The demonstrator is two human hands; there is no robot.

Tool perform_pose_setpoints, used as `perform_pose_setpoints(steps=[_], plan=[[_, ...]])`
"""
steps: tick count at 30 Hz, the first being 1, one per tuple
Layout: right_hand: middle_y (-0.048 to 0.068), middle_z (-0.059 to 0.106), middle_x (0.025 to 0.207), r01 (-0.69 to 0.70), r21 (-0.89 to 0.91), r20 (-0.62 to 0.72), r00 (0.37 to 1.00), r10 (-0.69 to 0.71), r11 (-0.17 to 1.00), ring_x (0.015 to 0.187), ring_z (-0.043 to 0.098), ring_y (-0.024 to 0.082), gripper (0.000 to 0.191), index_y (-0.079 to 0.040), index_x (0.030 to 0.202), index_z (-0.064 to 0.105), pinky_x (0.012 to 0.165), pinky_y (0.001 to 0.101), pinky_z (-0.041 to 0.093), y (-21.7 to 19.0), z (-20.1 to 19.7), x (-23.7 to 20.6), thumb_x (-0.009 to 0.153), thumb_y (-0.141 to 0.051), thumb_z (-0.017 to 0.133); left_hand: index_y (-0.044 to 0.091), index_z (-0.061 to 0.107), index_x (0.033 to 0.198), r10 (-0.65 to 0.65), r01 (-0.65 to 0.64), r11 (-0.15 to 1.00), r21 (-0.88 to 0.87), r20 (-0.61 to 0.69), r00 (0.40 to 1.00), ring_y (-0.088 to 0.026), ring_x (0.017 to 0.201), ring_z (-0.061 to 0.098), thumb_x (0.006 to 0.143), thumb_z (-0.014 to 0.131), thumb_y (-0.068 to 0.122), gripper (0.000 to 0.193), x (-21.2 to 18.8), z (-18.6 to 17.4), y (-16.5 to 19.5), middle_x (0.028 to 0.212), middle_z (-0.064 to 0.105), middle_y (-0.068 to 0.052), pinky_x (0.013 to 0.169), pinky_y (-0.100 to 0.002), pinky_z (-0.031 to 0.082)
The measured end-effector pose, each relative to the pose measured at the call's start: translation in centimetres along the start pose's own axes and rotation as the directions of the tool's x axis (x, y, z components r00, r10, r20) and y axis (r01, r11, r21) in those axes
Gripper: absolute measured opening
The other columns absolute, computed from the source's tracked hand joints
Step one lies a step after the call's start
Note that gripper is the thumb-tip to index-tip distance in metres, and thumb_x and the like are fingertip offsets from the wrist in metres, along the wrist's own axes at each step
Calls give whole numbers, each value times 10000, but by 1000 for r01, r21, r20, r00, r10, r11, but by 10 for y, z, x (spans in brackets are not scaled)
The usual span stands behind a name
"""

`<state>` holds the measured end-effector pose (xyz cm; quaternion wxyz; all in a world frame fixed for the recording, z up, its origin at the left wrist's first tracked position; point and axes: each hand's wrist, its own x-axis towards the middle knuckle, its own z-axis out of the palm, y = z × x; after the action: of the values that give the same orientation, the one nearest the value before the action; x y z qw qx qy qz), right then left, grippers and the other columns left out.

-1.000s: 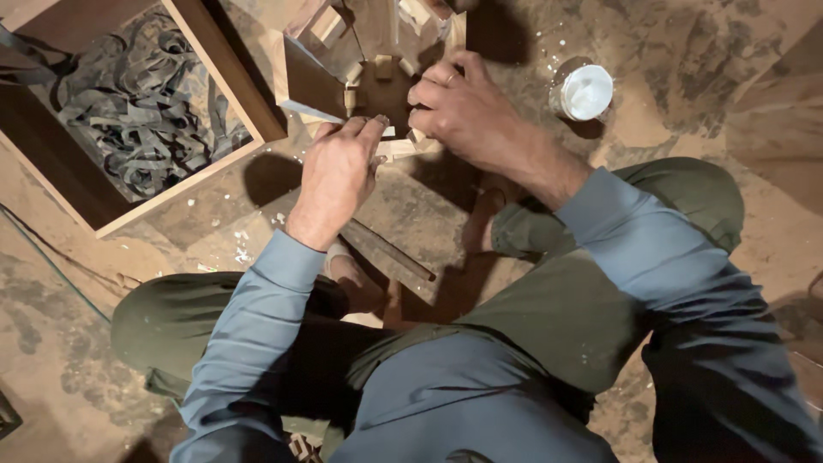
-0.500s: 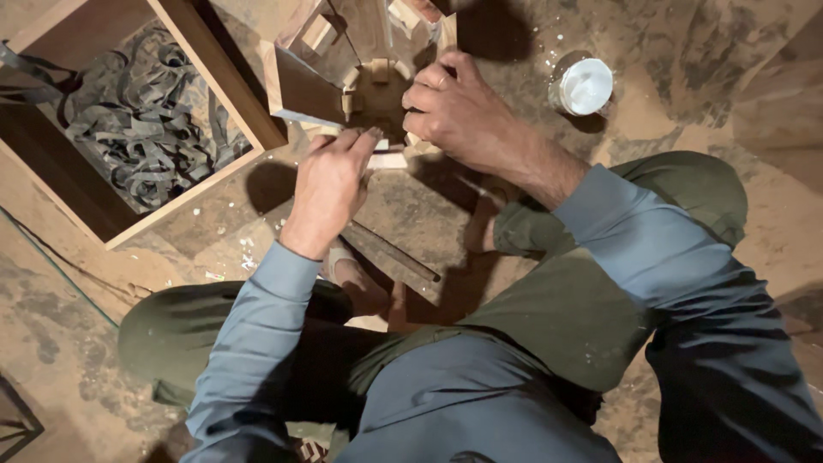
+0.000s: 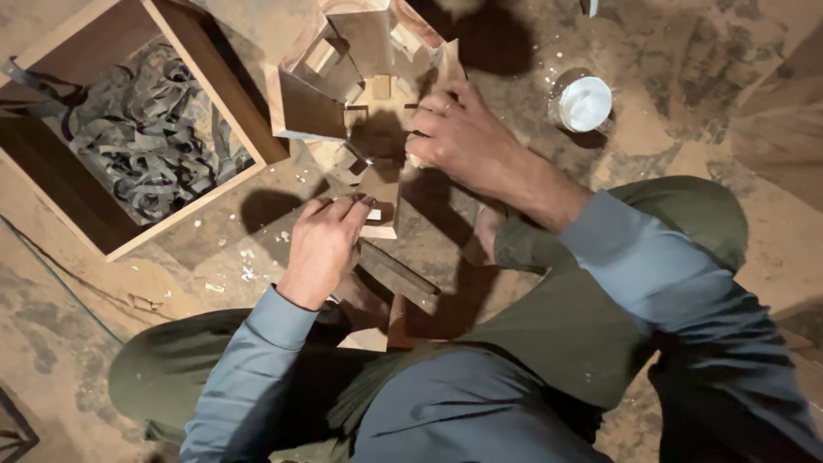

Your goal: The person sits on the floor of a woodworking shop and assembles hexagonal wooden boxes. They spread white glue from a cup onto a long wooden plank, fold the plank into a hexagonal shape, press the joints together, tap the seams with a hammer, fit small wooden blocks into the corners, and place the finished box with a group of similar completed boxes.

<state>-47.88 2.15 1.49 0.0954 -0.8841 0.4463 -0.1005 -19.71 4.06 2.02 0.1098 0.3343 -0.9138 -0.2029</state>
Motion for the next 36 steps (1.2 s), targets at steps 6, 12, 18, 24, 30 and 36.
perform_pose_setpoints(steps=[6,12,18,24,30,36], plan=[[29,663,1169,14,23,-17,1000,-13,1000,1275,533,277,157,-147,1034,735,1139,533,301,1,3,2,914,-113,640,39,626,1053,-14,14,1000,3,54,998,-317,916,666,703,694,6,358,-4,-10,2,1058,676,-136,856,-422,504],[60,687,1270,13,30,24,1000,-14,999,1305,547,293,296,-126,1177,744,1152,533,325,-1,0,6,894,-79,671,76,577,992,-14,13,1000,4,133,991,-299,880,668,705,671,-9,314,-9,-18,3,928,610,-108,825,-419,508],[40,695,1267,19,-27,24,1000,-18,999,1260,574,267,384,-126,1221,749,1133,507,353,-8,-11,13,861,-9,684,82,591,1044,16,-17,1000,14,100,995,-297,857,666,703,653,-3,356,-14,-17,-2,946,609,-111,806,-405,511],[95,704,1192,36,94,-48,998,-32,995,1176,629,292,371,-59,1188,727,1040,492,415,-27,-30,13,820,-15,745,76,591,1049,-4,5,1000,-7,92,996,-305,893,677,702,655,-23,366,-20,-19,-9,954,612,-110,836,-403,517],[123,705,1155,76,382,-110,993,-36,921,1134,660,301,318,-25,1184,680,990,410,534,-90,-27,7,890,-57,799,65,593,1065,6,0,997,-77,81,997,-323,895,680,739,653,-12,340,-24,-13,-14,941,634,-117,860,-420,526],[209,626,1253,-96,381,-75,988,135,919,1158,612,388,530,11,1214,602,966,460,485,-154,2,8,783,-152,863,39,581,1110,-32,45,973,-228,58,998,-393,908,665,792,675,37,332,-38,-5,-29,966,647,-165,787,-469,537]])
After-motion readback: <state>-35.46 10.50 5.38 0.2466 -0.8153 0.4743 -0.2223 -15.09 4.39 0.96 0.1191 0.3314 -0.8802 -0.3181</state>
